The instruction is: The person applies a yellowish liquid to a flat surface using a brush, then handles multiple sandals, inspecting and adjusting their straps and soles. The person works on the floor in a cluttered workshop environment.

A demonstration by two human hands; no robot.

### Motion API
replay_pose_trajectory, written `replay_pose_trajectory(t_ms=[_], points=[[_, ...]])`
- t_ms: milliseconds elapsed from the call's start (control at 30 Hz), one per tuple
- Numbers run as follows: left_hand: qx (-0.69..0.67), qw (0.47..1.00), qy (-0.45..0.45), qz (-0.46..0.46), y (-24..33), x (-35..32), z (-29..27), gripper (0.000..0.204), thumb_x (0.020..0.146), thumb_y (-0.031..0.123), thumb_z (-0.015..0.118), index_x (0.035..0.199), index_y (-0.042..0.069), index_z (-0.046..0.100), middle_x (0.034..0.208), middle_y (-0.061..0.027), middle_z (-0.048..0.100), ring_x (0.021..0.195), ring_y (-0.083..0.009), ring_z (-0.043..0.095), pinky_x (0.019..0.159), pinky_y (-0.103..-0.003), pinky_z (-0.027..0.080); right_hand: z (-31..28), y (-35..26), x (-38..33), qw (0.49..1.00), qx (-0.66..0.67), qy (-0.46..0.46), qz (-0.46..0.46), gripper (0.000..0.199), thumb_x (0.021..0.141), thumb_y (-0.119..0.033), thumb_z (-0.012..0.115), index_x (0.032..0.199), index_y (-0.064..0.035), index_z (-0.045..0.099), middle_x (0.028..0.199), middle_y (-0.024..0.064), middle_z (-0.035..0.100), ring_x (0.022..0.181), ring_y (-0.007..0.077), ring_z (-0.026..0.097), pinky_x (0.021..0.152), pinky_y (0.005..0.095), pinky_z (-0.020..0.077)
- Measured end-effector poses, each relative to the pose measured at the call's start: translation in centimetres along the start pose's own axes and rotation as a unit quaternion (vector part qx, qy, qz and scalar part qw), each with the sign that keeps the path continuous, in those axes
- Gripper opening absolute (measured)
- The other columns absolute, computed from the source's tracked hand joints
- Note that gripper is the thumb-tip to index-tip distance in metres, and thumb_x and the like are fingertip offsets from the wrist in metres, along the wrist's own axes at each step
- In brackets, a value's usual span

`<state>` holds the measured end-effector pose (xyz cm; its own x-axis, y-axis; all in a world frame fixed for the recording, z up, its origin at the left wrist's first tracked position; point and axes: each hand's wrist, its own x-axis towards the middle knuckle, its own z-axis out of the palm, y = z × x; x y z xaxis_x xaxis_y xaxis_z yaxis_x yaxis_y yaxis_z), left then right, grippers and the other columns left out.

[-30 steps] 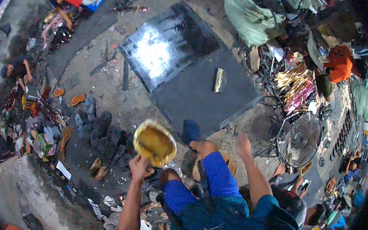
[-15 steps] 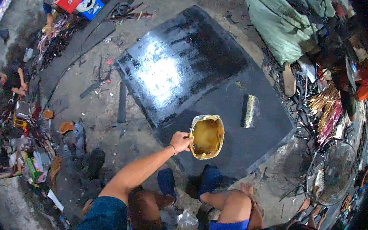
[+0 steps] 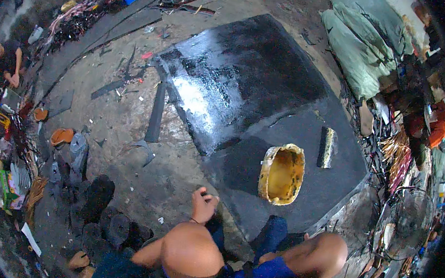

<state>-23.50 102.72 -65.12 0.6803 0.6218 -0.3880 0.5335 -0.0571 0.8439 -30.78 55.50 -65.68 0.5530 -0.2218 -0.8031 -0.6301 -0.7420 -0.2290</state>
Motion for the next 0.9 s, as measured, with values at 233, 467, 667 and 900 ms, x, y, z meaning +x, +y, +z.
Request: replay_pose_trajectory(t_ms=[233,467,667,900], points=[[-0.325,0.926,-0.079,-0.173,1.1,1.5,2.3,0.035,0.082,0.011,0.067,0.105,-0.008,0.048,0.082,-0.0106,0.060,0.063,-0.0155,0.061,0.053,-0.027,0.052,0.9,-3.3,-1.5,0.999,-0.024,0.016,-0.026,0.030,0.072,-0.021,0.061,0.095,-0.0022,0.061,0.095,0.0183,0.061,0.090,0.0355,0.058,0.076,0.0464,0.0470],[-0.266,0.952,-0.096,-0.113,1.5,6.0,1.5,0.024,0.086,0.015,0.061,0.069,0.000,0.055,0.062,-0.0059,0.058,0.050,-0.0132,0.056,0.047,-0.026,0.049,-0.4,-2.7,-3.5,0.998,-0.020,0.046,-0.033,0.027,0.070,-0.018,0.061,0.091,-0.0025,0.062,0.091,0.0183,0.062,0.087,0.0358,0.059,0.074,0.0452,0.0477],[0.194,0.939,-0.274,0.072,7.9,13.4,-7.8,0.037,0.089,0.032,0.057,0.081,-0.004,0.063,0.064,-0.0071,0.063,0.053,-0.0139,0.059,0.055,-0.027,0.050,-2.3,-2.2,-2.3,0.996,-0.035,0.063,-0.052,0.024,0.068,-0.016,0.060,0.088,-0.0028,0.063,0.087,0.0184,0.062,0.083,0.0361,0.059,0.072,0.0442,0.0483],[-0.025,0.882,-0.466,-0.065,15.6,14.9,3.0,0.051,0.088,0.053,0.051,0.108,0.007,0.060,0.105,-0.0057,0.061,0.091,-0.0156,0.058,0.072,-0.035,0.048,-19.7,-24.8,15.1,0.833,0.044,0.369,-0.410,0.015,0.070,-0.020,0.058,0.073,-0.0057,0.062,0.072,0.0172,0.061,0.069,0.0384,0.057,0.062,0.0457,0.0461]])
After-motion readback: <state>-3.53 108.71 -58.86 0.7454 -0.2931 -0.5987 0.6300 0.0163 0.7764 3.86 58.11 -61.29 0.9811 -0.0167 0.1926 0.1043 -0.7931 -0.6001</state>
